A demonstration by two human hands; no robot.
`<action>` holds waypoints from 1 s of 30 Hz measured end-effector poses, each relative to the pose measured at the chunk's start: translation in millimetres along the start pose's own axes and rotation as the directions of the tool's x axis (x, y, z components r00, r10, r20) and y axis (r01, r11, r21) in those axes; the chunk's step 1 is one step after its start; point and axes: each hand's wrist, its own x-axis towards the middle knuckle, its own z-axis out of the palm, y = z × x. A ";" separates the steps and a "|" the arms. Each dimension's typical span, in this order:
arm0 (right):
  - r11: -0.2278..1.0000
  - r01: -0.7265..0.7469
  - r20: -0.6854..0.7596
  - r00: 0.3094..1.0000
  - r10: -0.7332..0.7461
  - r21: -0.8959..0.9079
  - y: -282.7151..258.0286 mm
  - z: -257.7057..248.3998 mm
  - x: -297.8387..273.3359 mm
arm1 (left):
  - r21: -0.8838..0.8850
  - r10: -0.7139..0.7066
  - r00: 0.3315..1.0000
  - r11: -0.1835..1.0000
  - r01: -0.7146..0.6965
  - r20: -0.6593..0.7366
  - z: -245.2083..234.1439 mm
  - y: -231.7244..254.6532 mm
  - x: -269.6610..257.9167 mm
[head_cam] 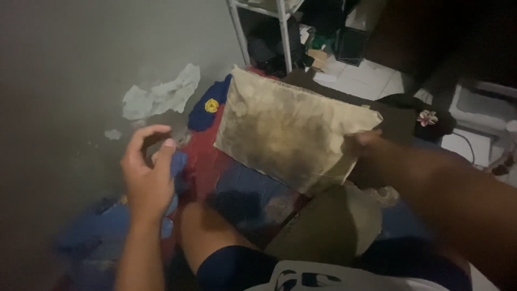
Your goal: Fold various pieces of clothing and arrange pillows on a bed.
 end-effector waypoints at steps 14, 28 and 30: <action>0.845 0.344 -0.006 0.925 -0.379 -0.409 -64.3 -9.9 -41.3 | -0.188 0.016 1.000 0.982 -0.017 -0.007 36.4 17.5 -13.8; 0.201 0.841 0.242 0.359 -0.901 -0.502 -243.2 -66.3 -272.4 | -0.079 -0.082 0.988 0.993 0.093 0.133 115.4 89.9 -75.6; 0.071 0.870 0.302 0.244 -0.922 -0.488 -247.7 -79.4 -291.8 | -0.014 -0.017 0.991 1.000 0.019 0.133 123.7 103.5 -82.0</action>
